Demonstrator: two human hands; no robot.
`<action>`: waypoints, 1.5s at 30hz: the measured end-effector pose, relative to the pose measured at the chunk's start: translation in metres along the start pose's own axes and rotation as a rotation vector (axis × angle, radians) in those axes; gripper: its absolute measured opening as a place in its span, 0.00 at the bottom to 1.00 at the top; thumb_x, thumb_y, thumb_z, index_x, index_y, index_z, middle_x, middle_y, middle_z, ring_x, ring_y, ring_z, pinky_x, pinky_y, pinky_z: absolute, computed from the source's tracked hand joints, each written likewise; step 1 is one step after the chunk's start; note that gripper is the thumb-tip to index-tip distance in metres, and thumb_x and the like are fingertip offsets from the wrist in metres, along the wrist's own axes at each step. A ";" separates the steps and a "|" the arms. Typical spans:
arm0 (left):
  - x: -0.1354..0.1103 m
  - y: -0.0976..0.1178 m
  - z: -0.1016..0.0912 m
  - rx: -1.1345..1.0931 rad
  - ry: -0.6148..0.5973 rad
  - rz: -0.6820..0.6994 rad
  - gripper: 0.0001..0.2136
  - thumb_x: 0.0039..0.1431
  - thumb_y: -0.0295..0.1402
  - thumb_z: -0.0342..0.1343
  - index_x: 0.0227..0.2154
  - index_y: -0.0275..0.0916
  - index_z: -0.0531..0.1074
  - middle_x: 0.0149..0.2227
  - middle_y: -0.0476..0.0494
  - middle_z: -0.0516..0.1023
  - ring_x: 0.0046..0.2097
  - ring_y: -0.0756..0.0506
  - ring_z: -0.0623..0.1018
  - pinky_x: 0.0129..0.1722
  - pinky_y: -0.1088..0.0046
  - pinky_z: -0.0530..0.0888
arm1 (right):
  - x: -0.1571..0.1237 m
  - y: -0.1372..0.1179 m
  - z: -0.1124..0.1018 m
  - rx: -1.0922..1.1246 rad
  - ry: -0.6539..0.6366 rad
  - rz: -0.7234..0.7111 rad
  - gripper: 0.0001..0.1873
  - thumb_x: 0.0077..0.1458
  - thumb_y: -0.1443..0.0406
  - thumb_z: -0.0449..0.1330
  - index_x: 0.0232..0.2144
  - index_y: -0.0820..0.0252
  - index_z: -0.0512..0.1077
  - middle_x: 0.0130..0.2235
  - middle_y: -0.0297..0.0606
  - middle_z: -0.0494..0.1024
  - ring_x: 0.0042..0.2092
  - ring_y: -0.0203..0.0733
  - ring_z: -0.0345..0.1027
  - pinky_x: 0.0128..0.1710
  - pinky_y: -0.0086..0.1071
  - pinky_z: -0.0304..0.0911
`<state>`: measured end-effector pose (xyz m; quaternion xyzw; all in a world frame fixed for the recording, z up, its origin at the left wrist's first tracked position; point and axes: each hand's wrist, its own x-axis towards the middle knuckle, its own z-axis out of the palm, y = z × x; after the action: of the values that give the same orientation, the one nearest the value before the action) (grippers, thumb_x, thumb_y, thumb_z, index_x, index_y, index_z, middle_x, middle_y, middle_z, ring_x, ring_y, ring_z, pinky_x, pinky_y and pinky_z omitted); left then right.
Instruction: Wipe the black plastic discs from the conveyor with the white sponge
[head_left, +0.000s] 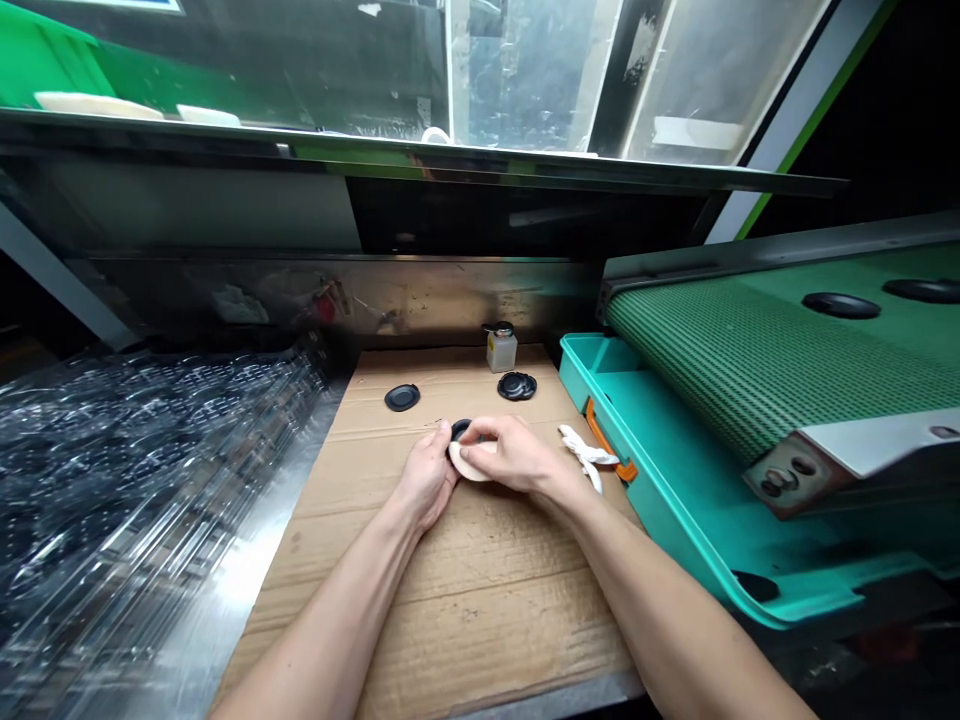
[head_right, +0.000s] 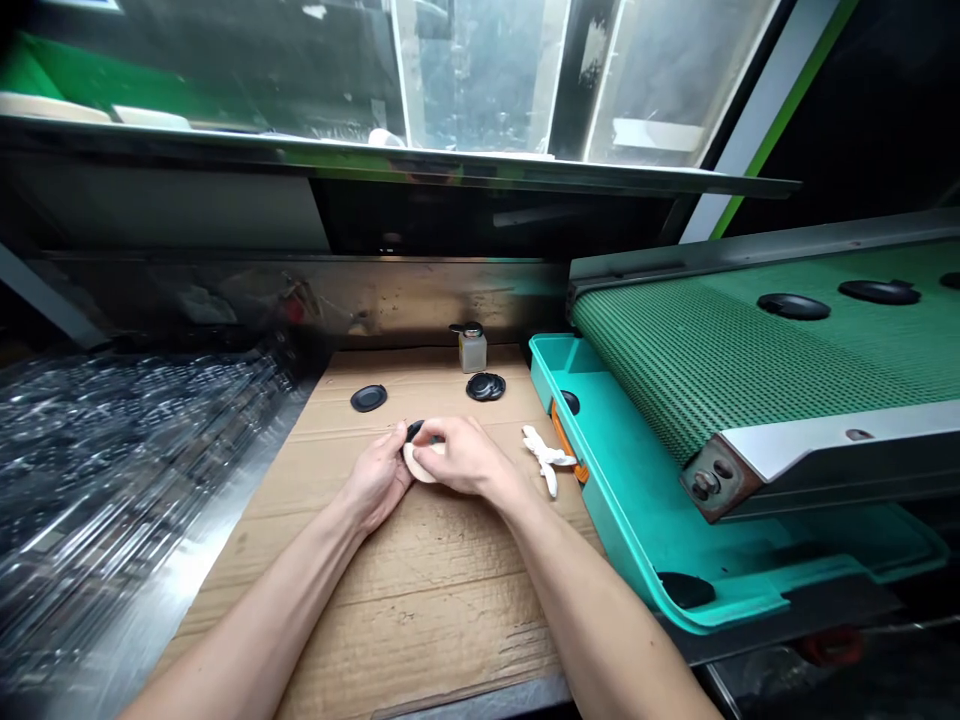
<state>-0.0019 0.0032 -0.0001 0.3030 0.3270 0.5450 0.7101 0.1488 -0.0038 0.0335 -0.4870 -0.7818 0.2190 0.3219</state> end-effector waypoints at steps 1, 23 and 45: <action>0.000 0.000 0.000 -0.003 0.002 -0.007 0.11 0.65 0.33 0.51 0.36 0.30 0.74 0.38 0.33 0.81 0.41 0.41 0.81 0.48 0.58 0.76 | 0.000 -0.003 0.002 -0.037 -0.004 0.015 0.09 0.57 0.63 0.57 0.37 0.55 0.76 0.37 0.32 0.80 0.37 0.37 0.71 0.38 0.27 0.60; -0.008 0.034 -0.011 -0.370 -0.139 -0.305 0.20 0.66 0.38 0.39 0.49 0.33 0.70 0.56 0.23 0.71 0.40 0.42 0.79 0.30 0.70 0.74 | -0.002 0.033 0.030 -0.214 0.353 0.366 0.15 0.62 0.54 0.52 0.44 0.52 0.72 0.38 0.37 0.80 0.40 0.45 0.74 0.37 0.31 0.59; -0.004 0.019 -0.008 -0.294 -0.042 -0.162 0.15 0.64 0.35 0.45 0.42 0.33 0.73 0.45 0.33 0.78 0.49 0.37 0.77 0.50 0.56 0.73 | -0.009 -0.019 0.034 0.215 0.251 0.106 0.18 0.60 0.58 0.53 0.50 0.57 0.69 0.38 0.36 0.78 0.35 0.39 0.71 0.34 0.29 0.63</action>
<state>-0.0198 0.0041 0.0108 0.1798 0.2524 0.5215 0.7950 0.1154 -0.0209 0.0192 -0.5138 -0.6807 0.2554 0.4554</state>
